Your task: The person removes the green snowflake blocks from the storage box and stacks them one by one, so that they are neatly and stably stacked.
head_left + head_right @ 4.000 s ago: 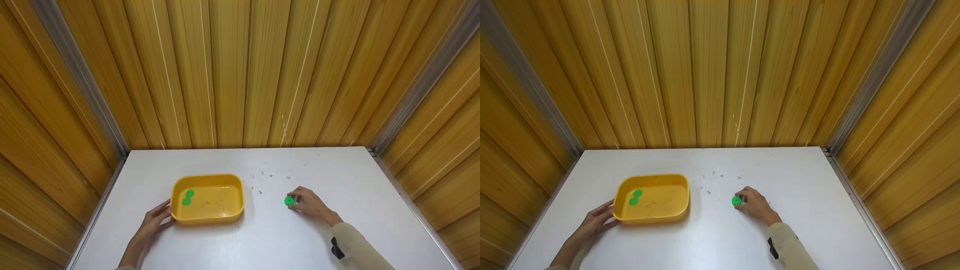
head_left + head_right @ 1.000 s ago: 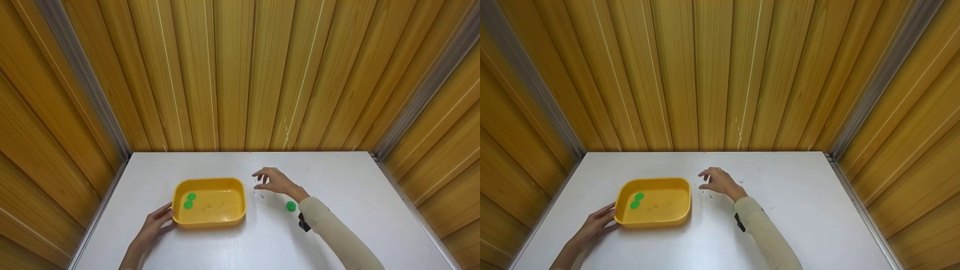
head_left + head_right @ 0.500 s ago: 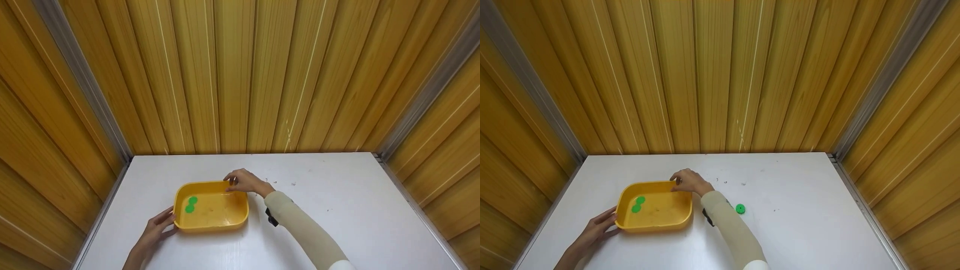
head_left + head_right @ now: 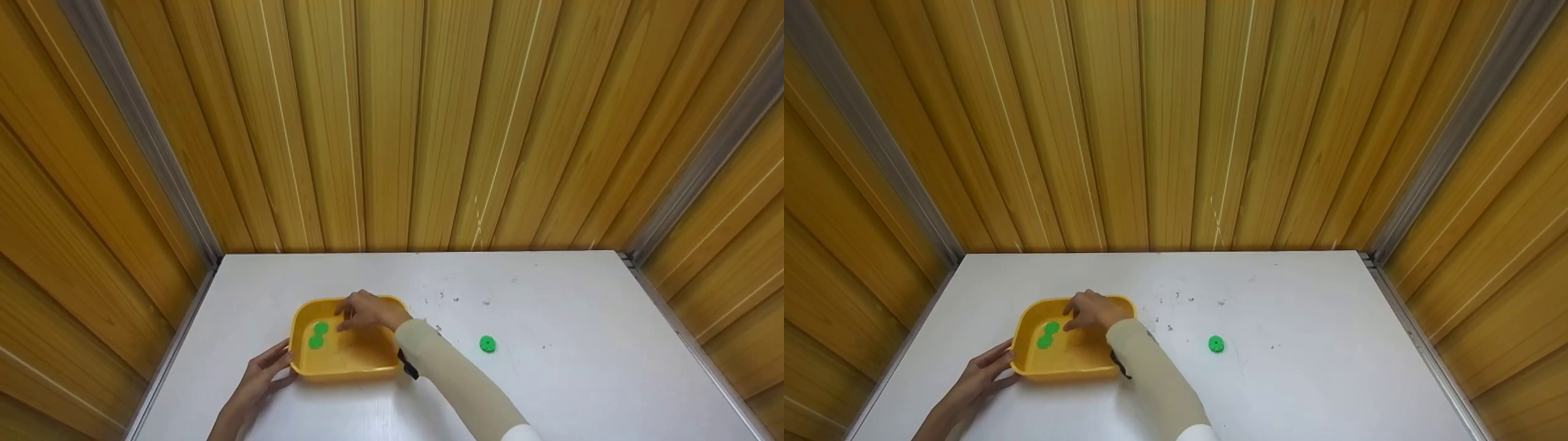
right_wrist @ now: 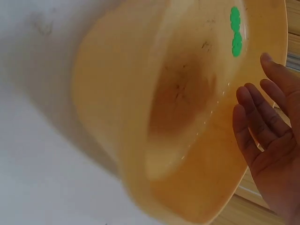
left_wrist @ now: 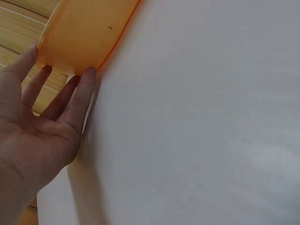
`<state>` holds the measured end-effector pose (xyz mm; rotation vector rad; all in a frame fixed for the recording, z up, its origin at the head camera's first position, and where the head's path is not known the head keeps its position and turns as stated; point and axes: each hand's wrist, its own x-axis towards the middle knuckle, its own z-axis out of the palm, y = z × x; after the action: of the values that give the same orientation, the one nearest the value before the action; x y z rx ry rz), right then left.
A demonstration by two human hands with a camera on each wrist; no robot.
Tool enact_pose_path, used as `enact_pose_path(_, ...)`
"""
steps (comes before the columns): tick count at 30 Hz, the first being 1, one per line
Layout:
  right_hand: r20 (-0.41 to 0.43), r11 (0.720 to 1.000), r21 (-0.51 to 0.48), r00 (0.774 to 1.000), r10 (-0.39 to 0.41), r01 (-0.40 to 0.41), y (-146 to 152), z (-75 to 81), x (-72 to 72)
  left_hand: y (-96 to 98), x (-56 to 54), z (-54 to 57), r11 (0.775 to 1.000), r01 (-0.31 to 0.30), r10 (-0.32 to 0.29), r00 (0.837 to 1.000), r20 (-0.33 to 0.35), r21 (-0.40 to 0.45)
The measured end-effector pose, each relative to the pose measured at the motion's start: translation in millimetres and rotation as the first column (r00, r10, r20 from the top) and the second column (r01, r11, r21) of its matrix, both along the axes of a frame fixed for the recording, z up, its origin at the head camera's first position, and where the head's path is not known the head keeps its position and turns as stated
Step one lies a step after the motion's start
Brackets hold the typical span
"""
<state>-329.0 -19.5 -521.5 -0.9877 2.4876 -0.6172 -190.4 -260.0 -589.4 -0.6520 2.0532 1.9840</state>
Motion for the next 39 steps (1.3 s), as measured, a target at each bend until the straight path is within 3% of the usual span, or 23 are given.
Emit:
enact_pose_path(6,0.027,1.000,0.017,1.000,0.013,-0.013,-25,-6.1,12.8,1.5,1.7,-1.3,1.000,0.001,-0.001,1.000,-0.022,0.001)
enact_pose_path(12,0.030,0.994,0.079,0.996,-0.079,0.076,-37,-14.4,22.4,2.8,3.0,-2.3,1.000,-0.001,0.002,1.000,-0.020,0.008)
enact_pose_path(20,-0.157,0.976,0.217,0.986,0.046,-0.011,-47,-21.6,20.6,3.0,1.7,-2.8,1.000,0.008,-0.008,1.000,-0.027,0.000)
enact_pose_path(39,-0.113,0.991,0.124,0.991,0.072,-0.058,-27,-30.0,6.3,-0.1,0.5,-1.0,1.000,0.003,-0.003,1.000,-0.031,-0.002)
